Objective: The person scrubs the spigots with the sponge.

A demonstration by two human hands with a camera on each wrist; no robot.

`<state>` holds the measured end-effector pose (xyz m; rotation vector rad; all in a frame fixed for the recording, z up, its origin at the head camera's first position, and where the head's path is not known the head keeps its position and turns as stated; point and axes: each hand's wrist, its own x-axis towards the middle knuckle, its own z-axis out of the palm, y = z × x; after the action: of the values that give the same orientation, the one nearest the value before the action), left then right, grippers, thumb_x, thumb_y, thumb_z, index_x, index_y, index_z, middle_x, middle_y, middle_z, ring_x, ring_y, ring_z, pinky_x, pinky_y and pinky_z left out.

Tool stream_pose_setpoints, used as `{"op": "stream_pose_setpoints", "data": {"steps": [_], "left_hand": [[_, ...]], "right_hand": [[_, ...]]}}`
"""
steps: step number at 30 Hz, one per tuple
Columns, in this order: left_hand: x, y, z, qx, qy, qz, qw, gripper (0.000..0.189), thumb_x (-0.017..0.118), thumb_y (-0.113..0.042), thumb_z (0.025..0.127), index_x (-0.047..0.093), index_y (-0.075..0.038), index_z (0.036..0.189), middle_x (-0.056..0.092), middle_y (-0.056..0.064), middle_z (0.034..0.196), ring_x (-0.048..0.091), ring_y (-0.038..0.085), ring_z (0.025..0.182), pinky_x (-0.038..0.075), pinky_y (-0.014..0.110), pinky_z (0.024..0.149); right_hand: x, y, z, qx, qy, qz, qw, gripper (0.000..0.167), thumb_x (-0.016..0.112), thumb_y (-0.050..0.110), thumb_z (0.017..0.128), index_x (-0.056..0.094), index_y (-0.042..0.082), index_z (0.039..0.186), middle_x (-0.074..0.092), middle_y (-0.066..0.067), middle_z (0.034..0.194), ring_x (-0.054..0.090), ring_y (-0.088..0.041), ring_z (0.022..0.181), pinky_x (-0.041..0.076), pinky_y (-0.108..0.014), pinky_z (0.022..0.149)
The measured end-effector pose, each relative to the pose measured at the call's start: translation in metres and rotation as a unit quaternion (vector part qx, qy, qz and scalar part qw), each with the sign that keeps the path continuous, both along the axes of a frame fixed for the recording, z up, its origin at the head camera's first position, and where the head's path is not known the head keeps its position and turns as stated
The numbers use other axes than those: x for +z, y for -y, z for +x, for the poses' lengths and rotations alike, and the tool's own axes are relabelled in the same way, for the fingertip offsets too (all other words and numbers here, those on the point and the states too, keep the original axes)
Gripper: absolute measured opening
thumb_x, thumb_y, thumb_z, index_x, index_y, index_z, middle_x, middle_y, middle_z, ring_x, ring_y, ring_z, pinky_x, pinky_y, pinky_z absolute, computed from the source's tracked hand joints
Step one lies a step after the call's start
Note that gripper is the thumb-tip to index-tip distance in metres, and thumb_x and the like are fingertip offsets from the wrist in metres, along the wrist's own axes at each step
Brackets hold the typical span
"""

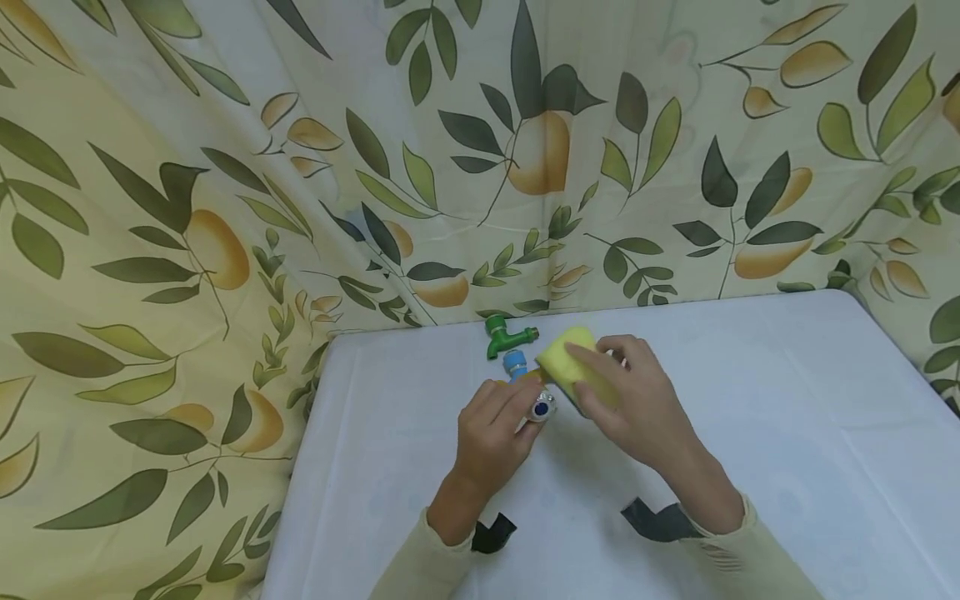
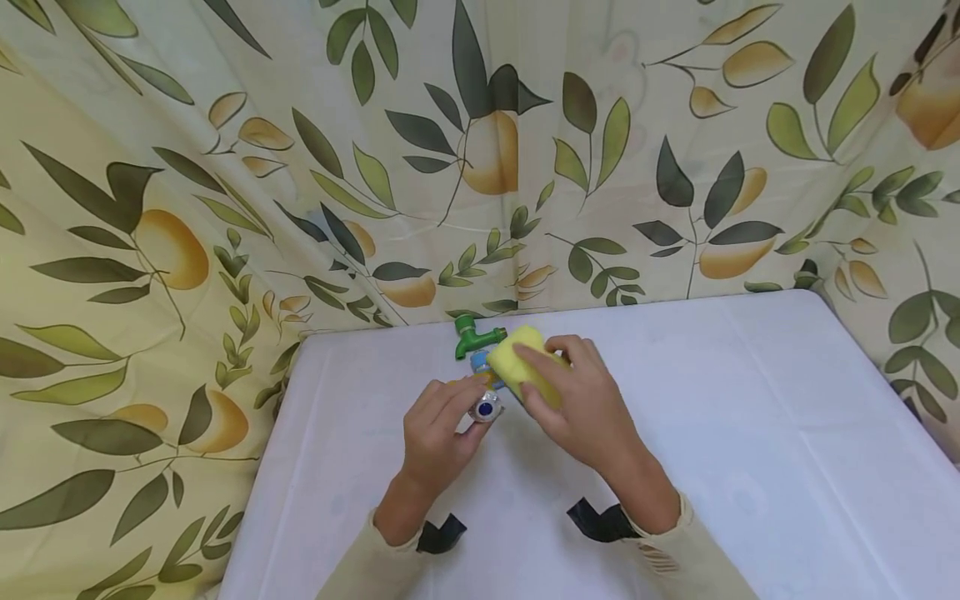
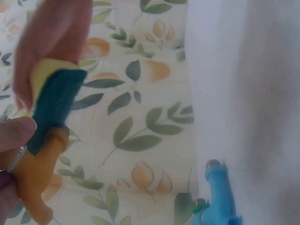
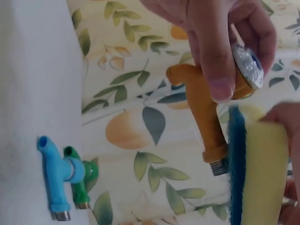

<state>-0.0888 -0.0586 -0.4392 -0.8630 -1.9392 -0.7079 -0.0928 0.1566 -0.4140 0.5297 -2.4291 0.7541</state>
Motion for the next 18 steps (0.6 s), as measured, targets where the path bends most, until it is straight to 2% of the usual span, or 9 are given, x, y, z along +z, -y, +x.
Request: {"op": "stream_pose_setpoints", "data": {"steps": [3, 5, 8, 10, 13, 16, 18], "left_hand": [[-0.001, 0.001, -0.001, -0.006, 0.058, 0.056, 0.9967, 0.040, 0.092, -0.014, 0.076, 0.070, -0.006, 0.108, 0.075, 0.005, 0.104, 0.064, 0.014, 0.080, 0.055, 0.016, 0.071], [-0.001, 0.001, 0.000, -0.023, 0.113, 0.106, 0.9877, 0.045, 0.093, -0.014, 0.074, 0.069, -0.005, 0.111, 0.074, 0.006, 0.104, 0.066, 0.014, 0.081, 0.058, 0.016, 0.073], [-0.001, 0.002, 0.002, -0.046, 0.203, 0.179, 0.9617, 0.047, 0.093, -0.015, 0.075, 0.068, -0.007, 0.114, 0.073, 0.008, 0.105, 0.066, 0.014, 0.082, 0.061, 0.019, 0.073], [0.000, 0.003, 0.004, -0.056, 0.249, 0.212, 0.9433, 0.047, 0.092, -0.016, 0.076, 0.067, -0.008, 0.115, 0.073, 0.007, 0.105, 0.065, 0.015, 0.082, 0.062, 0.022, 0.071], [0.002, 0.005, 0.005, -0.067, 0.294, 0.240, 0.9228, 0.046, 0.091, -0.018, 0.077, 0.068, -0.009, 0.115, 0.074, 0.007, 0.105, 0.061, 0.016, 0.082, 0.063, 0.025, 0.070], [0.003, 0.007, 0.005, -0.082, 0.324, 0.258, 0.9065, 0.045, 0.091, -0.016, 0.076, 0.069, -0.010, 0.115, 0.074, 0.007, 0.107, 0.061, 0.016, 0.084, 0.063, 0.024, 0.069], [0.005, 0.008, 0.005, -0.088, 0.339, 0.266, 0.8979, 0.046, 0.091, -0.016, 0.076, 0.069, -0.011, 0.116, 0.074, 0.006, 0.109, 0.061, 0.015, 0.085, 0.062, 0.023, 0.070]], "right_hand": [[-0.004, -0.003, 0.000, 0.004, -0.024, -0.014, 0.9996, 0.041, 0.074, 0.020, 0.083, 0.073, 0.014, 0.124, 0.059, -0.017, 0.111, 0.052, -0.026, 0.093, 0.049, -0.038, 0.063], [-0.007, -0.003, 0.001, -0.005, -0.037, -0.030, 0.9989, 0.042, 0.073, 0.019, 0.083, 0.072, 0.013, 0.124, 0.059, -0.018, 0.112, 0.051, -0.027, 0.093, 0.049, -0.039, 0.063], [-0.011, -0.005, 0.001, -0.002, -0.040, -0.049, 0.9980, 0.043, 0.072, 0.018, 0.083, 0.071, 0.011, 0.125, 0.058, -0.019, 0.113, 0.052, -0.027, 0.095, 0.050, -0.041, 0.065], [-0.013, -0.006, 0.002, -0.002, -0.031, -0.061, 0.9977, 0.044, 0.074, 0.017, 0.082, 0.071, 0.012, 0.126, 0.057, -0.017, 0.115, 0.053, -0.024, 0.095, 0.051, -0.035, 0.068], [-0.014, -0.010, 0.001, 0.007, -0.018, -0.096, 0.9952, 0.045, 0.074, 0.012, 0.082, 0.071, 0.011, 0.126, 0.058, -0.014, 0.116, 0.055, -0.019, 0.096, 0.050, -0.021, 0.074], [-0.015, -0.013, 0.002, 0.034, -0.002, -0.136, 0.9901, 0.046, 0.073, 0.006, 0.081, 0.070, 0.010, 0.127, 0.060, -0.012, 0.115, 0.055, -0.014, 0.097, 0.045, -0.010, 0.079], [-0.015, -0.016, 0.002, 0.046, 0.008, -0.148, 0.9879, 0.046, 0.072, 0.005, 0.083, 0.070, 0.011, 0.128, 0.061, -0.011, 0.116, 0.055, -0.010, 0.100, 0.044, -0.008, 0.080]]}}
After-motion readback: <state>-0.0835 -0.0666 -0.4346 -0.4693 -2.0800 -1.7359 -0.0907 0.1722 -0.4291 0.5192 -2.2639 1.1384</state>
